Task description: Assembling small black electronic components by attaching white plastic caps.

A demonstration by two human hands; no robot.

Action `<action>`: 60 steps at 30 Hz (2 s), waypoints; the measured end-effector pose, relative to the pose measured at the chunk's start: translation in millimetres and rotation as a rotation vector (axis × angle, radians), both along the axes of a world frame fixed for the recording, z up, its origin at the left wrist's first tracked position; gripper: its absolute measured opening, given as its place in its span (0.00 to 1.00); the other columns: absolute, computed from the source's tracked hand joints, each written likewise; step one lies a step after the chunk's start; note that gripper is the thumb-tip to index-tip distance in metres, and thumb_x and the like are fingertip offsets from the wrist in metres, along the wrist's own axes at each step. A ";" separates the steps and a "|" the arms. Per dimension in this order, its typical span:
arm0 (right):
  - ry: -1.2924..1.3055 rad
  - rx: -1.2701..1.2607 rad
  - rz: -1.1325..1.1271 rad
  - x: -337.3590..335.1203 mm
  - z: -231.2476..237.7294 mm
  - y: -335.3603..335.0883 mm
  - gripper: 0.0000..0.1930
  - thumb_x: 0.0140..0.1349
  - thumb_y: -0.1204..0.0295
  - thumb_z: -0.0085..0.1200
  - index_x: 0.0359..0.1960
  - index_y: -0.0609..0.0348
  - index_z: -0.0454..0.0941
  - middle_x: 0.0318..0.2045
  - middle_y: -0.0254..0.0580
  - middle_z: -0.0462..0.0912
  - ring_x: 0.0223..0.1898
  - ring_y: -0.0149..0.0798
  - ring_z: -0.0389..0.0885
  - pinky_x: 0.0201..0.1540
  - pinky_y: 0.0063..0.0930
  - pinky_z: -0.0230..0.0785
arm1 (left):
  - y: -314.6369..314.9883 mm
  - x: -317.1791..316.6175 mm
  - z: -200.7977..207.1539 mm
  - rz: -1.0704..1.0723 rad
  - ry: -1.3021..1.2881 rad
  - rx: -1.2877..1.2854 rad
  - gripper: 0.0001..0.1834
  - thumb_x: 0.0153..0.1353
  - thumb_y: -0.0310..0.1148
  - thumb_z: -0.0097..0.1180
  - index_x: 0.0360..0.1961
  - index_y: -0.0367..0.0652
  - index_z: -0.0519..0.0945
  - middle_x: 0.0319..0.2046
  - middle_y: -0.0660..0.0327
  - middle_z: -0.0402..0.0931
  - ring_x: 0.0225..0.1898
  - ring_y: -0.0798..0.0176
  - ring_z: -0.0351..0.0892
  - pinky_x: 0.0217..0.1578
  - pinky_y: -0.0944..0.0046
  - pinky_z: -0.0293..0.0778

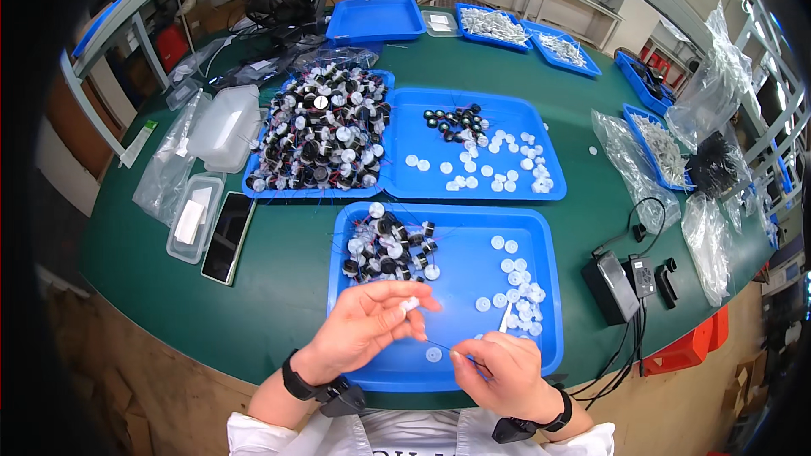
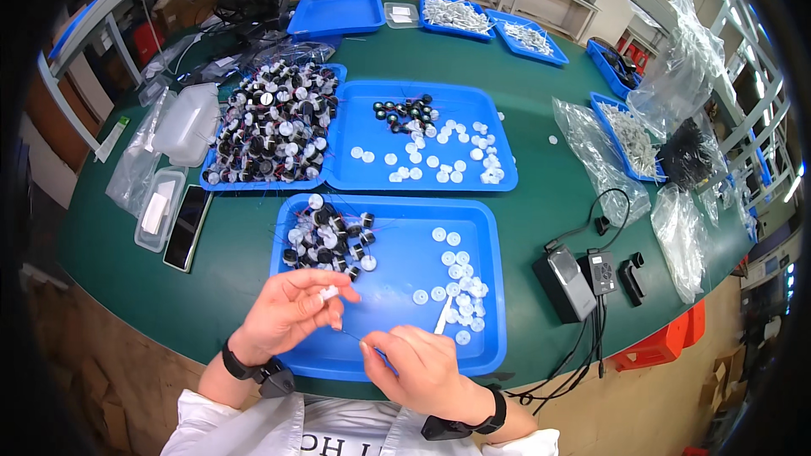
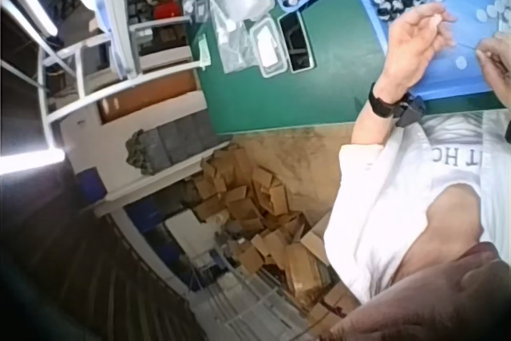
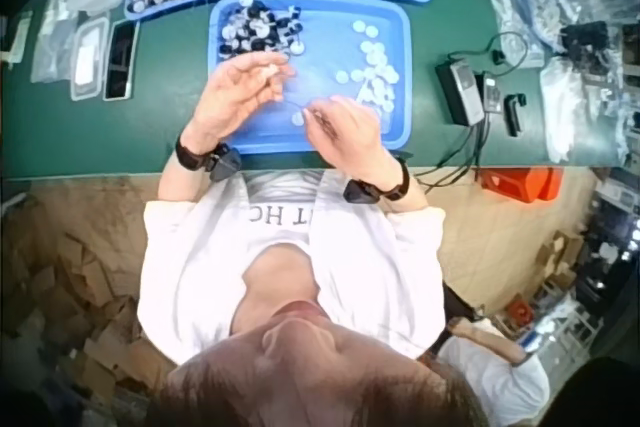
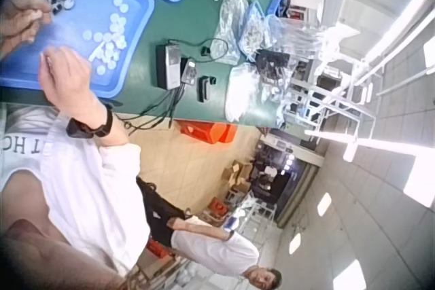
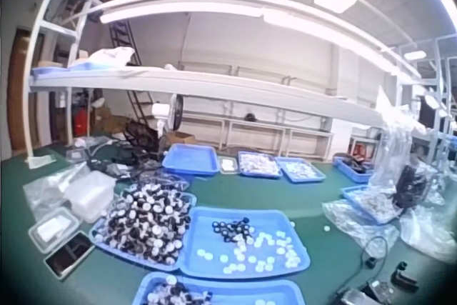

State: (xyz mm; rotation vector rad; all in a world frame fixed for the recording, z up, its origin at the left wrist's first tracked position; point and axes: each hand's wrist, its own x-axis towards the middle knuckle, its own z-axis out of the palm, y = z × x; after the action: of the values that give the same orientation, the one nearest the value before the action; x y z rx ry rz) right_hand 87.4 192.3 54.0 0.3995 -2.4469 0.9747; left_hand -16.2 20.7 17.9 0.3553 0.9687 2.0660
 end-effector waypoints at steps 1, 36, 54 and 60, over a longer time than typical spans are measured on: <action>0.032 -0.016 -0.016 -3.3 -0.2 -1.6 0.08 0.44 0.81 0.59 0.27 0.61 0.74 0.14 0.35 0.70 0.13 0.33 0.69 0.15 0.24 0.58 | -2.1 -2.8 -7.6 -0.059 -0.082 0.108 0.18 0.63 0.30 0.46 0.52 0.31 0.68 0.44 0.46 0.72 0.34 0.64 0.73 0.35 0.62 0.72; 0.234 0.312 0.050 -31.0 -1.4 -7.9 0.11 0.36 0.80 0.58 0.27 0.65 0.76 0.13 0.28 0.61 0.12 0.26 0.60 0.11 0.18 0.47 | -11.3 -1.9 -26.5 -0.109 -0.242 0.291 0.15 0.59 0.27 0.54 0.45 0.29 0.73 0.37 0.50 0.75 0.37 0.60 0.77 0.36 0.62 0.75; 0.261 0.436 0.012 -28.5 5.9 -13.1 0.06 0.39 0.78 0.55 0.23 0.64 0.77 0.13 0.28 0.62 0.12 0.25 0.59 0.11 0.18 0.46 | -10.2 -0.8 -30.6 -0.061 -0.206 0.229 0.14 0.56 0.26 0.56 0.43 0.30 0.74 0.35 0.51 0.76 0.34 0.60 0.77 0.35 0.62 0.75; 0.289 0.429 0.007 -28.5 3.5 -13.3 0.07 0.40 0.79 0.55 0.25 0.65 0.78 0.12 0.28 0.61 0.12 0.25 0.59 0.11 0.18 0.46 | -10.0 -0.5 -29.8 -0.096 -0.304 0.272 0.14 0.58 0.26 0.55 0.43 0.30 0.74 0.36 0.50 0.76 0.34 0.61 0.78 0.34 0.64 0.76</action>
State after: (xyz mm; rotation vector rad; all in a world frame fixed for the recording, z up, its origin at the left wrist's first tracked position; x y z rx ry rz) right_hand 58.9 179.0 57.5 0.6430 -2.3707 0.3530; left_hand -16.7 10.7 -11.9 0.2127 0.4817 2.0903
